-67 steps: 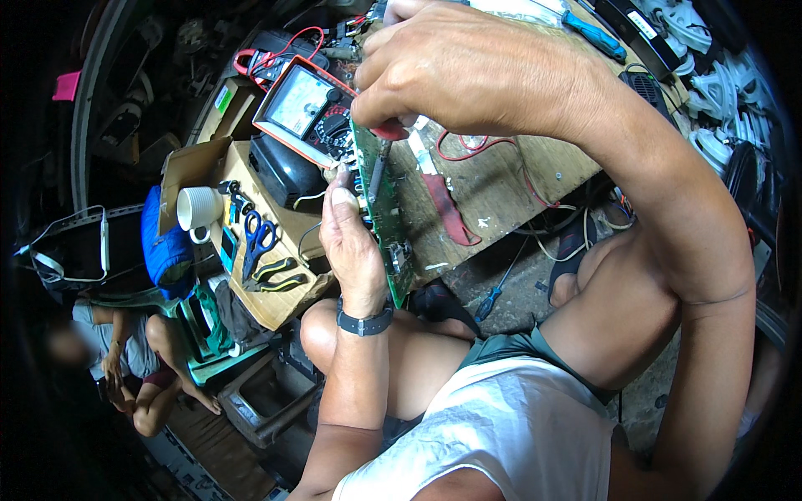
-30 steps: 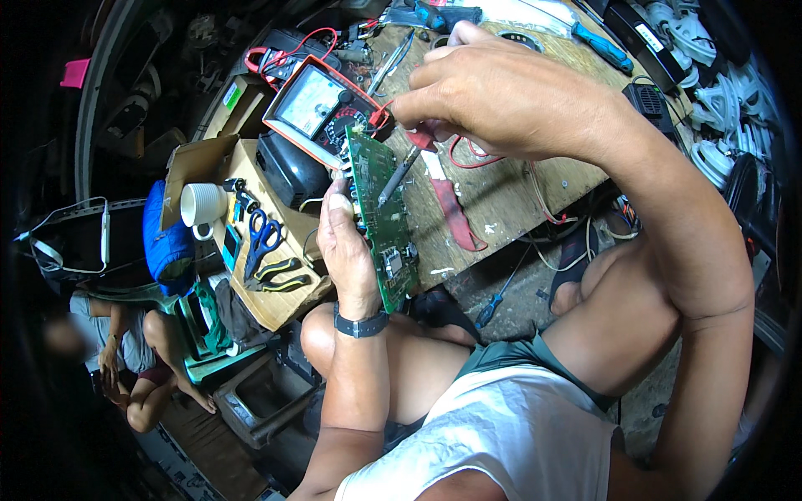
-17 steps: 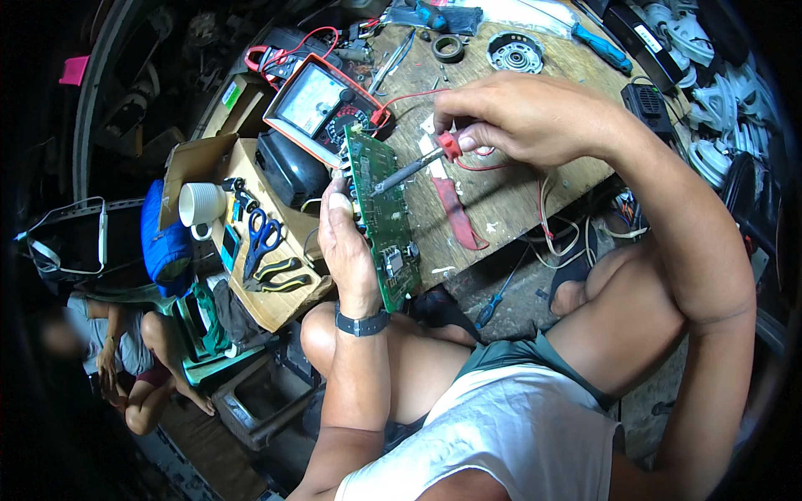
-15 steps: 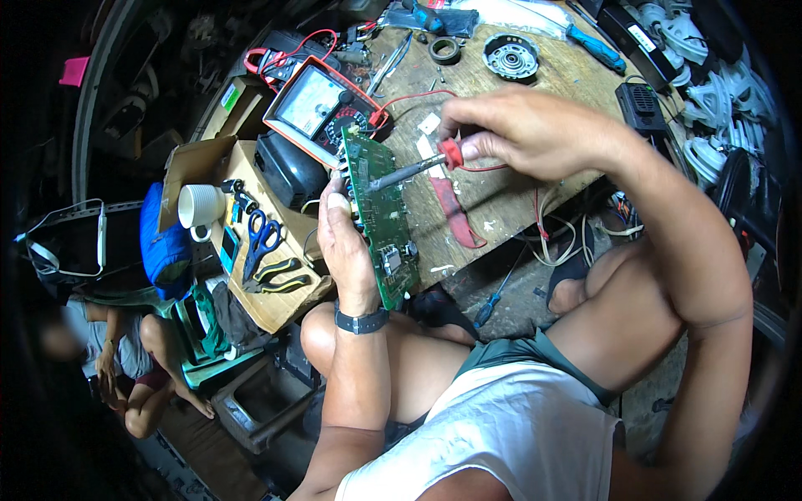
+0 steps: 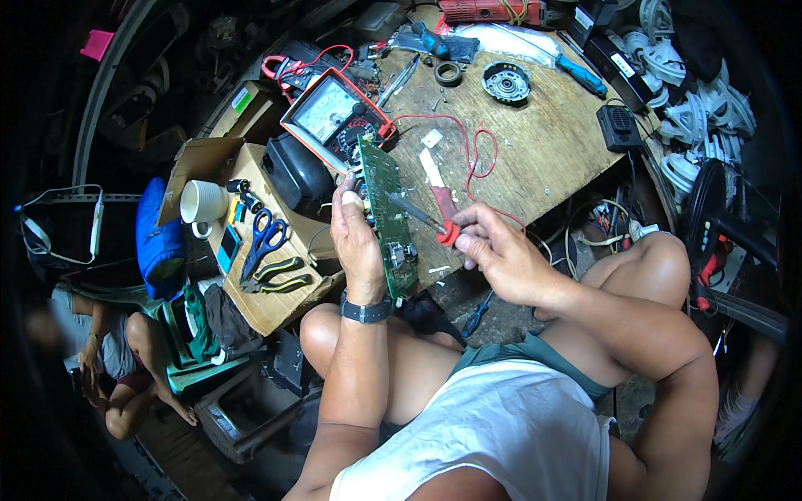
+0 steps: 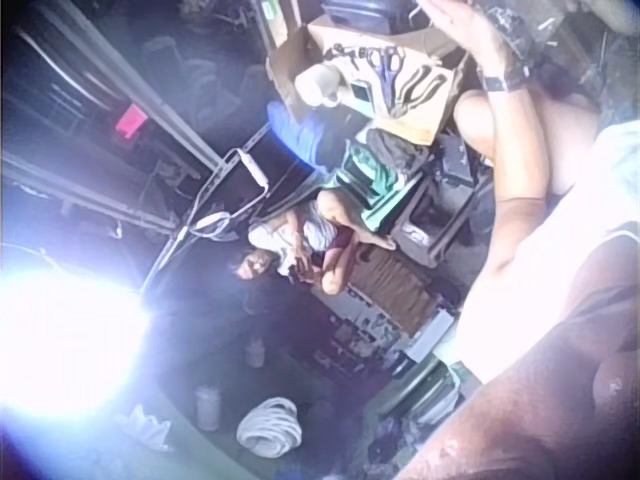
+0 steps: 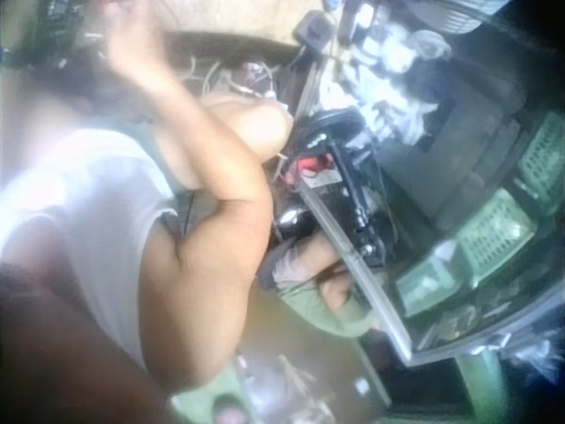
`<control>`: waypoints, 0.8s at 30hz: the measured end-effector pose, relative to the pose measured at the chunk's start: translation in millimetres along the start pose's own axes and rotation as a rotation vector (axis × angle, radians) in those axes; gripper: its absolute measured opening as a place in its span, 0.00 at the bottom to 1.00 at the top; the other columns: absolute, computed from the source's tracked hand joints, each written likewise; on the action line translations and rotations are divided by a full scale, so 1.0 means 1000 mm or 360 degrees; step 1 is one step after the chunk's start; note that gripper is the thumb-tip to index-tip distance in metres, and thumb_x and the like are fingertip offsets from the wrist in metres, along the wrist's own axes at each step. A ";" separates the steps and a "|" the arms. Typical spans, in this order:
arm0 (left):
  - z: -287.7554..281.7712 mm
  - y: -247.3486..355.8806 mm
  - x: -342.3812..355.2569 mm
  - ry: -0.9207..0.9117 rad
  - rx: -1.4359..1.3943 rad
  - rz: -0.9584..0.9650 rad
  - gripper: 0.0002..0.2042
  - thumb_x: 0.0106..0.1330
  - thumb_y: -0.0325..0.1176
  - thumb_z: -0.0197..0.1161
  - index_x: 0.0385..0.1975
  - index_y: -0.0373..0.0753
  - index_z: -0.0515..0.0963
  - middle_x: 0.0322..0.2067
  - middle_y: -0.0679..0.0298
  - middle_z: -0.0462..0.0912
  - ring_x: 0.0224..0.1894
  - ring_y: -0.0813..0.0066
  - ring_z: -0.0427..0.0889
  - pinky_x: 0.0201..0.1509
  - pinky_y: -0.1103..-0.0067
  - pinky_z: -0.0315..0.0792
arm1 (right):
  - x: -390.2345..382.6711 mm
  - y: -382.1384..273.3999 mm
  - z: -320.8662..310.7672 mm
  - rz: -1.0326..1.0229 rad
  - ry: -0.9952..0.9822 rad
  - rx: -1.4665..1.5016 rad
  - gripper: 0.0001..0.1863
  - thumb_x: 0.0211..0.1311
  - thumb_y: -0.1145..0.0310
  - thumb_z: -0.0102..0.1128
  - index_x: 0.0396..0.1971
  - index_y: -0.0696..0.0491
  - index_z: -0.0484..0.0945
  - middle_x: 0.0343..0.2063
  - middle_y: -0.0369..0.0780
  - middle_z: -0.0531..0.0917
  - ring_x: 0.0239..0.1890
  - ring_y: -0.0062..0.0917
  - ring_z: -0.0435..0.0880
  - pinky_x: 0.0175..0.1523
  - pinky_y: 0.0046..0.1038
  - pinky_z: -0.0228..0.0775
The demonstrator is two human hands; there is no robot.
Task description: The person solders components on a green circuit board using a soldering iron, occasionally adjusting wires and applying solder to different points on the board.
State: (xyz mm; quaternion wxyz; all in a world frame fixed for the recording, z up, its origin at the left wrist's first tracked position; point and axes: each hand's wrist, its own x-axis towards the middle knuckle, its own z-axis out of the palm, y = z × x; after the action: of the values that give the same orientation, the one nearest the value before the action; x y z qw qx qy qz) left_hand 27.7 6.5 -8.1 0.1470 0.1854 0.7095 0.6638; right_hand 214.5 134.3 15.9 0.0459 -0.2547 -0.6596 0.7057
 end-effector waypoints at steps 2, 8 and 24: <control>0.001 0.005 0.000 -0.0011 0.0073 0.0054 0.20 0.83 0.38 0.46 0.64 0.31 0.72 0.55 0.61 0.79 0.57 0.75 0.75 0.66 0.77 0.66 | -0.007 0.004 0.012 0.0084 0.0018 0.0064 0.13 0.76 0.70 0.53 0.56 0.57 0.69 0.38 0.43 0.84 0.35 0.25 0.83 0.43 0.31 0.78; 0.009 0.009 -0.003 -0.0017 -0.0001 0.0043 0.21 0.83 0.37 0.44 0.67 0.32 0.69 0.57 0.59 0.78 0.59 0.73 0.75 0.67 0.77 0.65 | -0.013 0.026 0.036 0.0068 0.0010 0.0181 0.13 0.77 0.70 0.51 0.55 0.57 0.69 0.40 0.42 0.85 0.34 0.23 0.83 0.43 0.30 0.78; 0.009 0.017 -0.006 -0.0019 0.0160 0.0034 0.26 0.84 0.44 0.44 0.70 0.30 0.67 0.65 0.55 0.75 0.66 0.68 0.73 0.72 0.73 0.63 | -0.009 0.027 0.036 0.0169 -0.0062 0.0332 0.12 0.77 0.72 0.50 0.55 0.55 0.71 0.38 0.40 0.85 0.33 0.21 0.81 0.42 0.29 0.77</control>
State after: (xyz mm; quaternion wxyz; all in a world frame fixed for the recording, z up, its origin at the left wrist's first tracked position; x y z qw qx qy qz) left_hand 38.7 12.7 7.5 0.1347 0.2039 0.7391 0.6277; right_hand 214.1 94.5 -7.6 0.0218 -0.2693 -0.5690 0.7767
